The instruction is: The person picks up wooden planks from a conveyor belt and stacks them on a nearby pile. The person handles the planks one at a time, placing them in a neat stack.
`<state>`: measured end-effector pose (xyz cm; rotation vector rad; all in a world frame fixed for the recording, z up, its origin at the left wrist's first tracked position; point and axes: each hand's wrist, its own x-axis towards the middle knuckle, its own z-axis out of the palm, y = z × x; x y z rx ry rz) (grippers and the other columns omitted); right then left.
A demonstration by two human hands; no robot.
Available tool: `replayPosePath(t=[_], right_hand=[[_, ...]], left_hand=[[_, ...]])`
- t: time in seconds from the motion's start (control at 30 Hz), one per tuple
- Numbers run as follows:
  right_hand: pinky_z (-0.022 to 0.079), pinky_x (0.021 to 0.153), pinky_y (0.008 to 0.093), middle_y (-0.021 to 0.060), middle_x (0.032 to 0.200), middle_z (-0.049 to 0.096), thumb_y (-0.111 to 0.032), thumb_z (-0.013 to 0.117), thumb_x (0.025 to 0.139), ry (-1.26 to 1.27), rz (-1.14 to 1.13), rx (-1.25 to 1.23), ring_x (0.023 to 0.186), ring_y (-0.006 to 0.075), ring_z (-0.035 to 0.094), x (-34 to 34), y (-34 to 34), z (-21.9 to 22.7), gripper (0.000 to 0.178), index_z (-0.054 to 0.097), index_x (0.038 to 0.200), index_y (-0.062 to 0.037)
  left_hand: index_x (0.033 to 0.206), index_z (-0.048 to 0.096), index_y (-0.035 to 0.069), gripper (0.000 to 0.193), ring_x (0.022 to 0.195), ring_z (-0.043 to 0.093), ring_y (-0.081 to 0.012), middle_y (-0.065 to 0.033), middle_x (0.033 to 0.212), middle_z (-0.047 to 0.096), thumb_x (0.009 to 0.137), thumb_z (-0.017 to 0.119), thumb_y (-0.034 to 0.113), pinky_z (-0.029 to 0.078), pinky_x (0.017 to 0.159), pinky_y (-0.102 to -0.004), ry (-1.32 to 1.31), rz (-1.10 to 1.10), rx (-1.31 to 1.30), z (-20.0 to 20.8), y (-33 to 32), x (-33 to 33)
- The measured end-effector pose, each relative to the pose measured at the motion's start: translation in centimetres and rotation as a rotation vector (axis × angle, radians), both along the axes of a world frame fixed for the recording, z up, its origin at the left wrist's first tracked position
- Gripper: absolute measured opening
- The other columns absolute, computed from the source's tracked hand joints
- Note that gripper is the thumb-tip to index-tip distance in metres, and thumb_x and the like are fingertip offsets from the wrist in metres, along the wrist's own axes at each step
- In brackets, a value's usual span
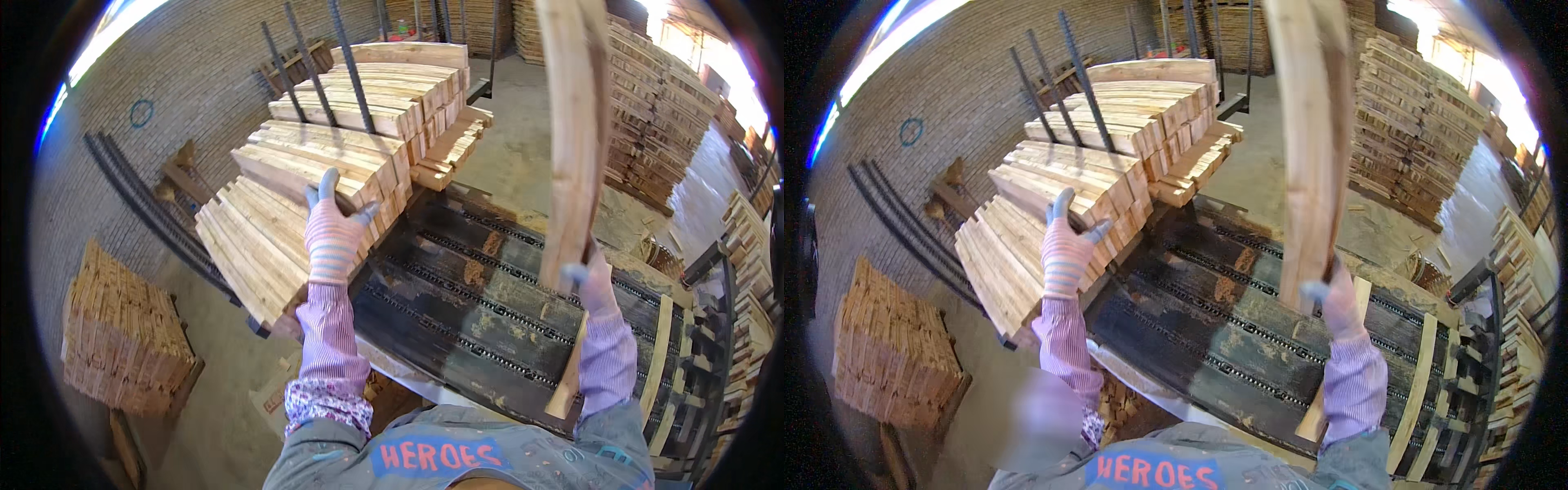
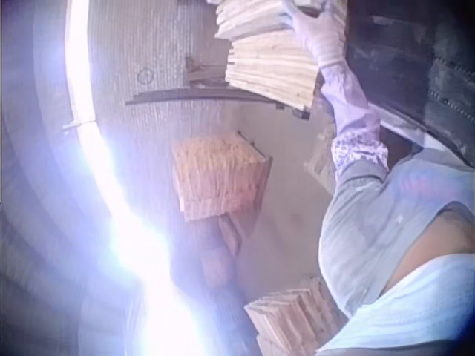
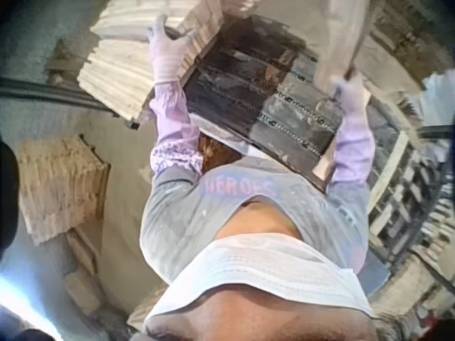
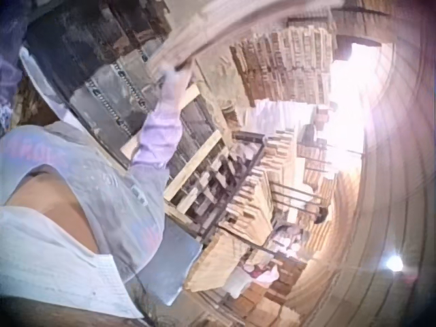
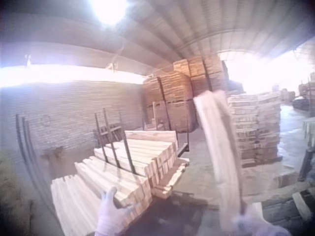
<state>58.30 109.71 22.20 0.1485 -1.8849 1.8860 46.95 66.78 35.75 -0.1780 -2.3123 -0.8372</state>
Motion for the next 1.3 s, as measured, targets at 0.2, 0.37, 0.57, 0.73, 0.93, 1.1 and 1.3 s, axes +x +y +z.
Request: replayPosePath(t=[0.2,0.37,0.57,0.73,0.93,1.1,1.3], right_hand=[[0.047,0.112,0.0364,0.0227,0.143,0.062,-0.023,0.08,0.092,0.278,-0.335,0.362,0.13,0.0283,0.061,-18.0,-2.1,11.7,0.075,0.046,0.151,0.0079],[0.048,0.113,0.0398,0.0159,0.143,0.065,-0.028,0.079,0.093,0.412,-0.426,0.592,0.13,0.0295,0.064,-32.3,-5.9,22.2,0.068,0.05,0.154,-0.0163],[0.049,0.111,0.0451,0.0176,0.141,0.065,-0.047,0.077,0.092,0.243,-0.445,0.989,0.129,0.0335,0.063,-44.7,-10.4,31.1,0.07,0.055,0.152,-0.0196],[0.051,0.106,0.0533,0.0154,0.138,0.066,-0.055,0.069,0.096,-0.202,-0.736,1.441,0.131,0.0359,0.062,-50.6,-13.5,29.8,0.06,0.065,0.144,-0.0192],[0.051,0.108,0.0529,0.019,0.15,0.056,-0.043,0.068,0.098,-0.106,-0.635,1.455,0.133,0.038,0.059,-46.0,-12.9,29.4,0.071,0.045,0.159,-0.0157],[0.046,0.112,0.051,0.0212,0.148,0.056,-0.039,0.067,0.097,0.029,-0.636,1.465,0.136,0.0409,0.055,-29.7,-3.1,14.8,0.072,0.041,0.16,-0.0169],[0.049,0.107,0.0452,0.0207,0.136,0.064,-0.034,0.07,0.093,-0.722,-0.466,1.013,0.123,0.04,0.061,5.4,8.6,-8.0,0.061,0.057,0.149,-0.0114]], left_hand=[[0.151,0.045,-0.003,0.087,0.133,0.057,-0.0458,-0.0342,0.148,0.051,0.081,0.09,0.023,0.051,0.108,-0.0462,0.432,-0.095,-0.042,-1.1,3.1,3.3],[0.149,0.052,-0.002,0.065,0.132,0.061,-0.0298,-0.0193,0.143,0.062,0.092,0.08,0.015,0.048,0.111,-0.0391,-0.394,-1.021,0.371,-8.5,4.2,6.0],[0.16,0.043,0.015,0.065,0.141,0.056,-0.028,-0.0208,0.149,0.06,0.103,0.068,0.033,0.045,0.114,-0.0389,-1.089,-0.856,0.32,-18.1,2.8,5.8],[0.157,0.047,0.011,0.062,0.137,0.058,-0.0294,-0.0199,0.147,0.061,0.102,0.068,0.03,0.046,0.112,-0.0383,-1.093,-0.761,0.251,-19.3,2.7,4.1],[0.15,0.053,0.0,0.059,0.128,0.062,-0.0257,-0.018,0.143,0.063,0.099,0.074,0.022,0.048,0.109,-0.0364,-1.033,-0.883,0.223,-25.0,4.2,3.9],[0.145,0.058,0.002,0.055,0.125,0.064,-0.0334,-0.0218,0.137,0.065,0.096,0.075,0.022,0.05,0.107,-0.0411,-0.765,-1.06,0.22,-26.4,5.9,5.0],[0.14,0.06,0.002,0.053,0.118,0.066,-0.0377,-0.0229,0.129,0.067,0.092,0.076,0.02,0.052,0.102,-0.043,-0.778,-1.1,-0.058,-27.8,6.8,6.8]])
